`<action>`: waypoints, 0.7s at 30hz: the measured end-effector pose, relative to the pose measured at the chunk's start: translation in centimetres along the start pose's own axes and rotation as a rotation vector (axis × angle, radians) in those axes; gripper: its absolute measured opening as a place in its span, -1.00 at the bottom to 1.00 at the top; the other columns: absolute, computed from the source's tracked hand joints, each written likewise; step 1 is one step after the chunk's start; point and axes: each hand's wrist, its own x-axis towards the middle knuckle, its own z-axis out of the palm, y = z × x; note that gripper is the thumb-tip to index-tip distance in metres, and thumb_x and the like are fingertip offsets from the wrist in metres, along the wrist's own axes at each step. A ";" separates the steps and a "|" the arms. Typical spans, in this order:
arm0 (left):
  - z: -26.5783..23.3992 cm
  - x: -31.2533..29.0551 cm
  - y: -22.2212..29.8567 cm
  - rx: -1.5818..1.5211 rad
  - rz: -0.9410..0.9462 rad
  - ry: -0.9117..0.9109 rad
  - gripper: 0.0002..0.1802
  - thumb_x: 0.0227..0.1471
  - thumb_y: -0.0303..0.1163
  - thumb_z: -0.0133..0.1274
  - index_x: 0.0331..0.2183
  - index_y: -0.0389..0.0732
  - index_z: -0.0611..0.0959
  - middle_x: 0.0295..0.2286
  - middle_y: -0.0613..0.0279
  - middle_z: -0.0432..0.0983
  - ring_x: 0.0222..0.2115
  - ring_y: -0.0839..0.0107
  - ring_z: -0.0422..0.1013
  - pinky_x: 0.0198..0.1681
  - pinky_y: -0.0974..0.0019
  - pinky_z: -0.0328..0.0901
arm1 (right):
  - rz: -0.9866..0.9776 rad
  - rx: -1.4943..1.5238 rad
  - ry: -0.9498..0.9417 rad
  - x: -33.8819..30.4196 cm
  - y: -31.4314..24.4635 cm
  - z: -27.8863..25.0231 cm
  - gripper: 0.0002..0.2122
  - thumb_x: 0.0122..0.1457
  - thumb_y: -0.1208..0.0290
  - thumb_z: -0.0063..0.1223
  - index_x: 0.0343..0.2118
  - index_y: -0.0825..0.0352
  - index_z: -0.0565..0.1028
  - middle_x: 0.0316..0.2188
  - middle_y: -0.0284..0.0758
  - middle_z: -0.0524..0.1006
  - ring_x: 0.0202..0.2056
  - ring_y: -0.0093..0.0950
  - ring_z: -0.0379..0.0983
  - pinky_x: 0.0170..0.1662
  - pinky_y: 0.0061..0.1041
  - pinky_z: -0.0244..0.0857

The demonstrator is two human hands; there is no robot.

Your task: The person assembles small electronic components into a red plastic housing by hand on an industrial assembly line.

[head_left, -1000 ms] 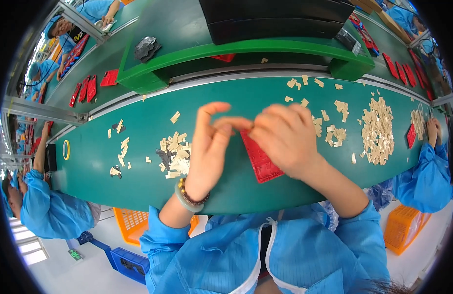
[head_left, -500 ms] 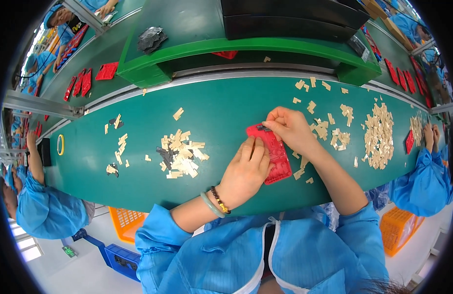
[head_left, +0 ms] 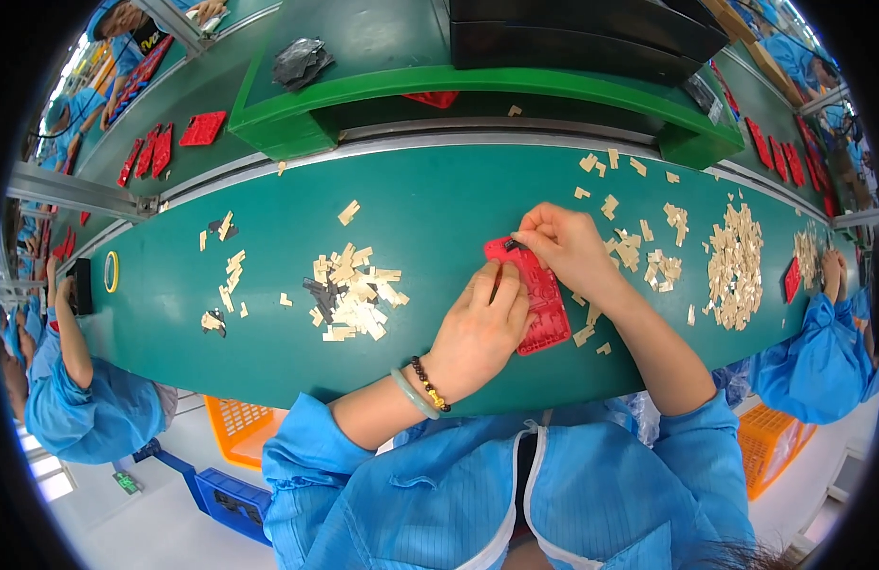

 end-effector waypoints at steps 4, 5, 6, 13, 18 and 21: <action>-0.1 0.0 0.0 -0.014 -0.011 -0.002 -0.60 -0.08 -0.31 0.19 -0.21 -0.35 0.58 -0.09 -0.02 0.40 -0.03 0.10 0.35 -0.13 0.22 0.43 | 0.003 -0.003 0.043 -0.2 0.0 0.2 -0.90 0.18 0.54 0.10 -0.40 0.45 0.45 -0.66 -0.45 0.45 -0.61 -0.78 0.22 -0.57 -0.69 0.10; 0.0 0.0 0.0 -0.012 -0.012 0.001 -0.60 -0.08 -0.31 0.19 -0.21 -0.35 0.58 -0.09 -0.02 0.40 -0.03 0.10 0.35 -0.13 0.22 0.43 | 0.000 -0.005 0.042 -0.1 0.1 0.2 -0.90 0.18 0.54 0.10 -0.40 0.45 0.45 -0.66 -0.45 0.45 -0.61 -0.78 0.22 -0.57 -0.69 0.10; 0.1 0.0 0.0 -0.020 -0.013 0.009 -0.60 -0.09 -0.31 0.20 -0.21 -0.34 0.58 -0.08 -0.02 0.40 -0.03 0.10 0.35 -0.13 0.23 0.43 | 0.013 0.021 0.048 -0.1 0.2 0.2 -0.90 0.18 0.54 0.10 -0.40 0.45 0.45 -0.66 -0.45 0.46 -0.61 -0.78 0.22 -0.57 -0.69 0.11; -0.1 0.0 -0.1 -0.040 -0.020 0.000 -0.60 -0.11 -0.31 0.21 -0.22 -0.33 0.57 -0.07 -0.02 0.38 -0.03 0.10 0.36 -0.11 0.22 0.42 | 0.000 -0.055 0.009 -0.1 0.3 0.1 -0.88 0.18 0.52 0.12 -0.41 0.45 0.46 -0.61 -0.39 0.53 -0.57 -0.76 0.31 -0.52 -0.67 0.21; 0.0 0.0 -0.1 -0.053 -0.028 0.022 -0.60 -0.11 -0.32 0.21 -0.22 -0.34 0.57 -0.06 -0.05 0.37 -0.03 0.10 0.35 -0.09 0.21 0.40 | -0.005 -0.051 -0.019 -0.1 0.0 -0.1 -0.89 0.18 0.52 0.12 -0.40 0.45 0.46 -0.60 -0.38 0.54 -0.55 -0.75 0.33 -0.50 -0.67 0.23; -0.1 0.0 -0.2 -0.062 -0.027 0.024 -0.61 -0.11 -0.32 0.21 -0.22 -0.34 0.56 -0.06 -0.06 0.37 -0.02 0.09 0.34 -0.08 0.21 0.40 | 0.016 -0.003 -0.040 -0.1 0.0 -0.3 -0.90 0.19 0.52 0.11 -0.40 0.43 0.46 -0.64 -0.43 0.49 -0.59 -0.76 0.28 -0.54 -0.69 0.17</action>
